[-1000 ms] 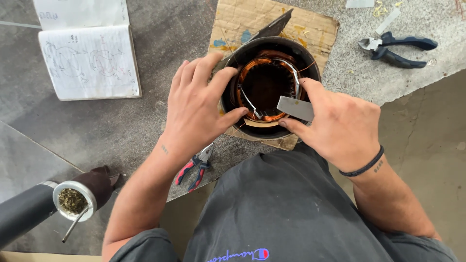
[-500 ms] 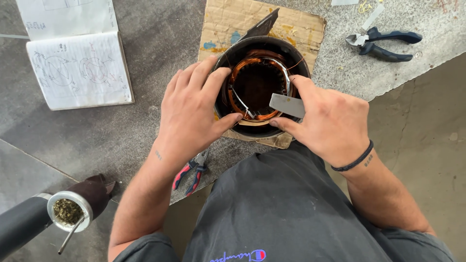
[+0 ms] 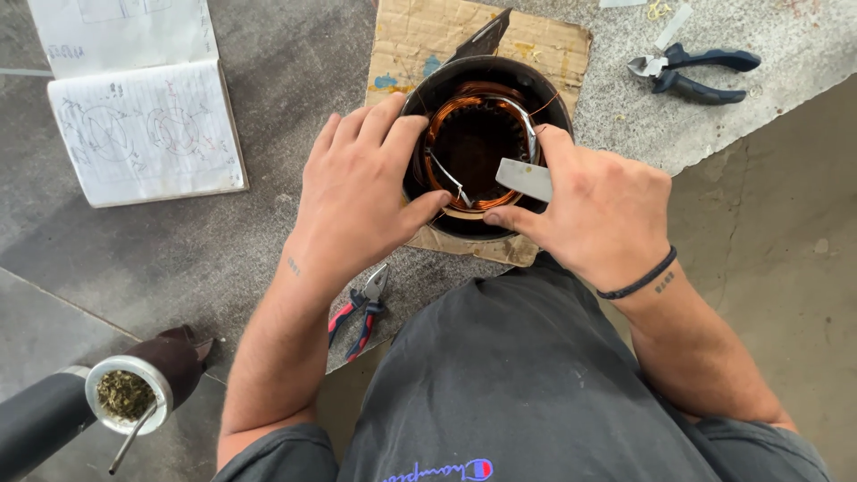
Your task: Repairing an electric motor stator by trimming, scraping, and taping copper windings
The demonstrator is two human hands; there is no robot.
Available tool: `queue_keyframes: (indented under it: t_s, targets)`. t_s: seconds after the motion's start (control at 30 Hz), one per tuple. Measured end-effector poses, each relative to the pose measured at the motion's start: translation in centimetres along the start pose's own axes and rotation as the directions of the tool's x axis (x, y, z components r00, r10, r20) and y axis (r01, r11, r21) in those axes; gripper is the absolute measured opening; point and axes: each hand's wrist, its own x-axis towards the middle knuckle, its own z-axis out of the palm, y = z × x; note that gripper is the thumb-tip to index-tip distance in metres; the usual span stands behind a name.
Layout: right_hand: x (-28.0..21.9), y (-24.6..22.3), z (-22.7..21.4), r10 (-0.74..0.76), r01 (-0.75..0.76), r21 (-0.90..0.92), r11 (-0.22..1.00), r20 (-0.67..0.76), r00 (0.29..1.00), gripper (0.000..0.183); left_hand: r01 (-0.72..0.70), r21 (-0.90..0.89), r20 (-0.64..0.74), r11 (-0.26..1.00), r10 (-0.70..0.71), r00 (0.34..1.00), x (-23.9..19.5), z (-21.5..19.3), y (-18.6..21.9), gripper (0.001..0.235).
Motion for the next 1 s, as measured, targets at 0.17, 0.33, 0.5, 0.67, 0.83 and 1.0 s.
queue_keyframes:
  t_s: [0.17,0.33,0.5,0.67,0.83,1.0]
  targets:
    - [-0.3,-0.8,0.2,0.025,-0.025,-0.027,0.999,-0.015,1.0,0.088,-0.006,0.033,0.044,0.999,0.005,0.999,-0.3,0.1,0.0,0.095]
    - [-0.4,-1.7,0.4,0.043,-0.046,-0.105,0.993,-0.024,0.999,0.084,-0.035,0.041,-0.023,0.999,0.036,0.999,0.2,-0.1,-0.2,0.07]
    - [-0.2,-2.1,0.3,0.086,-0.086,-0.141,0.986,-0.01,0.996,0.081,-0.067,0.044,-0.046,0.997,0.069,0.997,0.3,-0.1,-0.4,0.064]
    - [-0.1,-2.3,0.0,0.131,-0.128,-0.093,0.987,0.031,0.991,0.086,-0.045,-0.044,0.0,0.998,0.045,0.999,0.1,-0.4,-0.4,0.064]
    - [-0.9,-1.5,-0.5,0.159,-0.16,0.062,0.985,0.033,0.987,0.092,-0.075,-0.061,-0.013,0.995,0.074,0.997,-0.4,-0.2,-0.7,0.065]
    - [-3.2,2.9,0.1,0.102,-0.039,0.464,0.885,-0.113,0.988,0.08,-0.065,-0.186,0.003,0.98,0.067,0.998,-1.0,-1.1,-0.7,0.059]
